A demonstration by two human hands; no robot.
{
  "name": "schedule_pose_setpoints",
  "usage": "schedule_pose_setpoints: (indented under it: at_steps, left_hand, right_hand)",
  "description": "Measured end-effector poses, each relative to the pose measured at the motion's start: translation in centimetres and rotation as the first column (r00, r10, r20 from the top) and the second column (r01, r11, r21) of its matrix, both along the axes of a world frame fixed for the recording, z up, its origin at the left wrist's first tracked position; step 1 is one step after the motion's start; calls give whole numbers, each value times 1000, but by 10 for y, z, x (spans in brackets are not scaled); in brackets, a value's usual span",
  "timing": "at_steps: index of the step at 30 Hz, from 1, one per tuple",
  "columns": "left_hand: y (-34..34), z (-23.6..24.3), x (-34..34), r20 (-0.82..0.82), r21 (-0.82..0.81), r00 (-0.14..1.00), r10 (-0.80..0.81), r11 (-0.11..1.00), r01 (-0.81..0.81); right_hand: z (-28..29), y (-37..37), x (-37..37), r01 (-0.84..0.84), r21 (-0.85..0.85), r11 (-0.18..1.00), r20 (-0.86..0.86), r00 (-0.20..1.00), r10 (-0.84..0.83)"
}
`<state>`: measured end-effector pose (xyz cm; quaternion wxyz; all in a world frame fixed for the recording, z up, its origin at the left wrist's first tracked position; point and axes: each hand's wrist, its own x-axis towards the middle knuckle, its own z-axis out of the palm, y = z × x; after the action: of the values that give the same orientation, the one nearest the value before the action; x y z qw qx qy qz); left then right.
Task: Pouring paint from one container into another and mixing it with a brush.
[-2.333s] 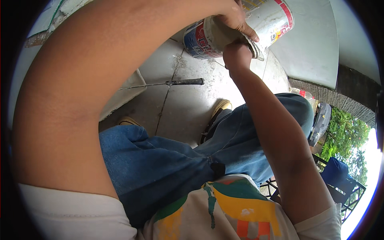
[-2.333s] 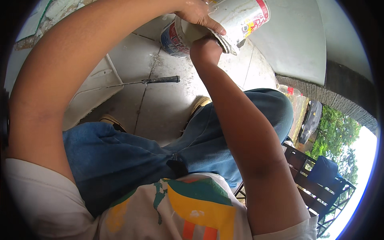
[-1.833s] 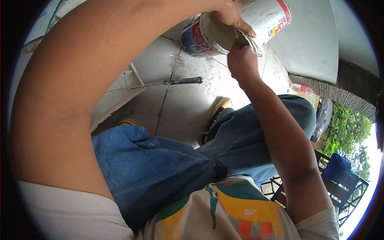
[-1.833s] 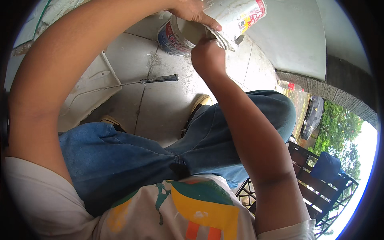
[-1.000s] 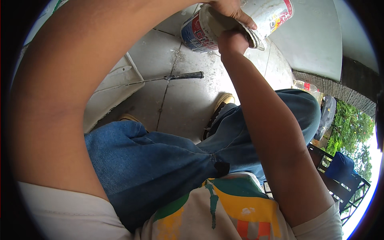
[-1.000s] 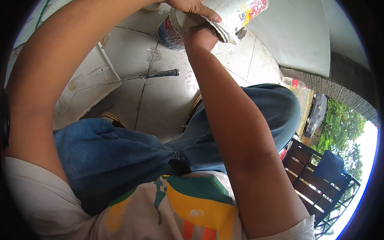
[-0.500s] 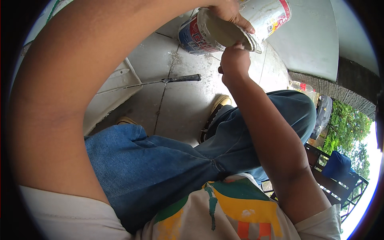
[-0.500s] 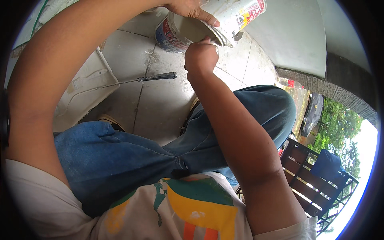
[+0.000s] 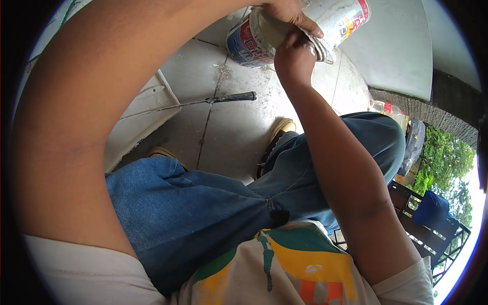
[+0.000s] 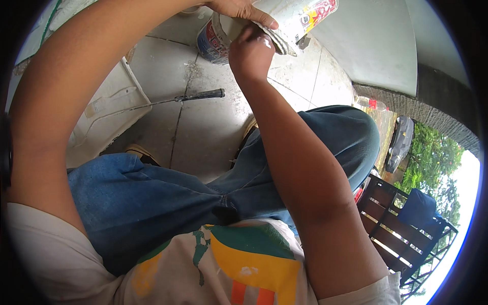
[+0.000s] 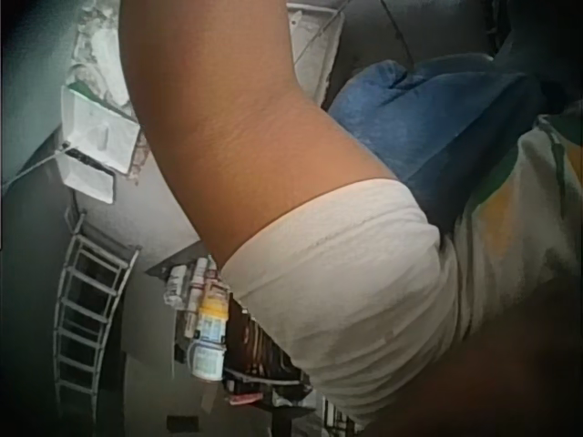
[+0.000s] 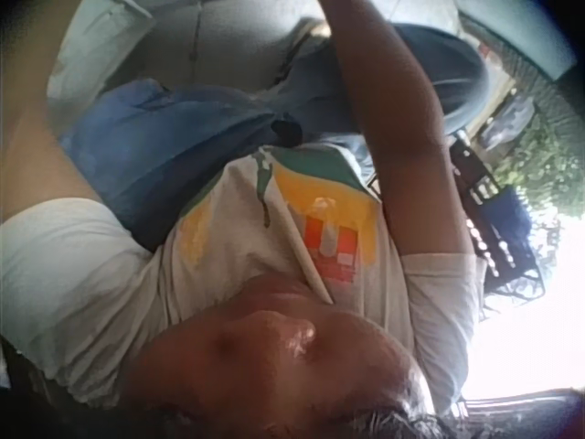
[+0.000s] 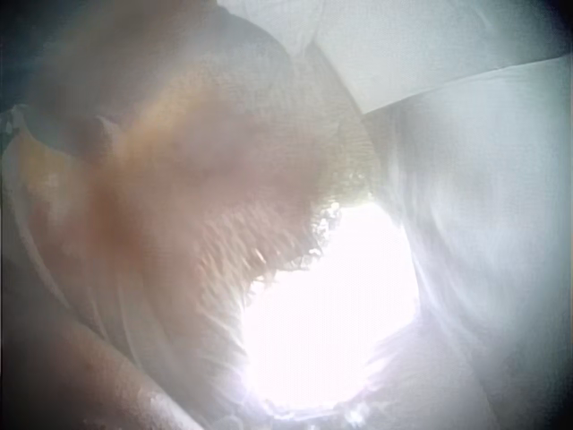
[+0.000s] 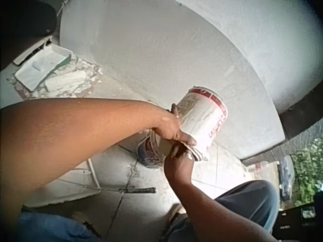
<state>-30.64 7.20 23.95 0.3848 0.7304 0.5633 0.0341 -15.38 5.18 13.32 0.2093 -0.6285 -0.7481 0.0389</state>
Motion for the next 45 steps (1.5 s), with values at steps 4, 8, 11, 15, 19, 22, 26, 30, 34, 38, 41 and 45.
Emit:
schedule_pose_setpoints:
  at_steps: [4,8,11,15,19,22,26,30,34,38,41,45]
  left_hand:
    - [15,-25,-13,46,17,999,28,999,-29]
    - [34,-43,-6,73,64,997,-37,997,32]
    - [42,-37,-11,41,-34,987,-154,987,156]
    - [41,-39,-9,74,71,994,-74,995,69]
    - [41,-39,-8,56,-13,993,-104,994,105]
    - [30,-34,-5,13,-15,999,-45,999,45]
    - [38,-42,-2,8,65,999,-50,997,49]
    - [49,-39,-12,17,-69,979,-205,976,206]
    - [28,-16,-6,83,-20,993,-82,996,83]
    - [29,-24,-20,120,-47,975,-186,980,193]
    - [35,-36,-15,99,-35,973,-206,977,211]
    - [40,-34,-14,32,-19,994,-108,994,109]
  right_hand:
    - [-13,-7,6,-105,42,994,47,994,103]
    - [-12,-19,24,107,-72,992,103,990,-99]
    - [-8,-15,18,-5,68,998,4,1000,4]
    - [-18,6,19,-193,144,971,30,981,190]
    - [-5,-19,21,86,-161,983,145,987,-63]
    - [18,-20,22,124,-224,967,187,979,-83]
    - [4,-8,15,105,-146,984,55,994,-97]
    - [-8,12,13,159,-229,960,181,976,-118]
    - [15,3,22,229,-369,901,316,942,-110]
    - [22,-22,23,152,-523,839,414,906,94]
    - [24,-38,14,80,-514,854,368,920,136]
    - [20,-12,8,81,-367,927,354,933,59]
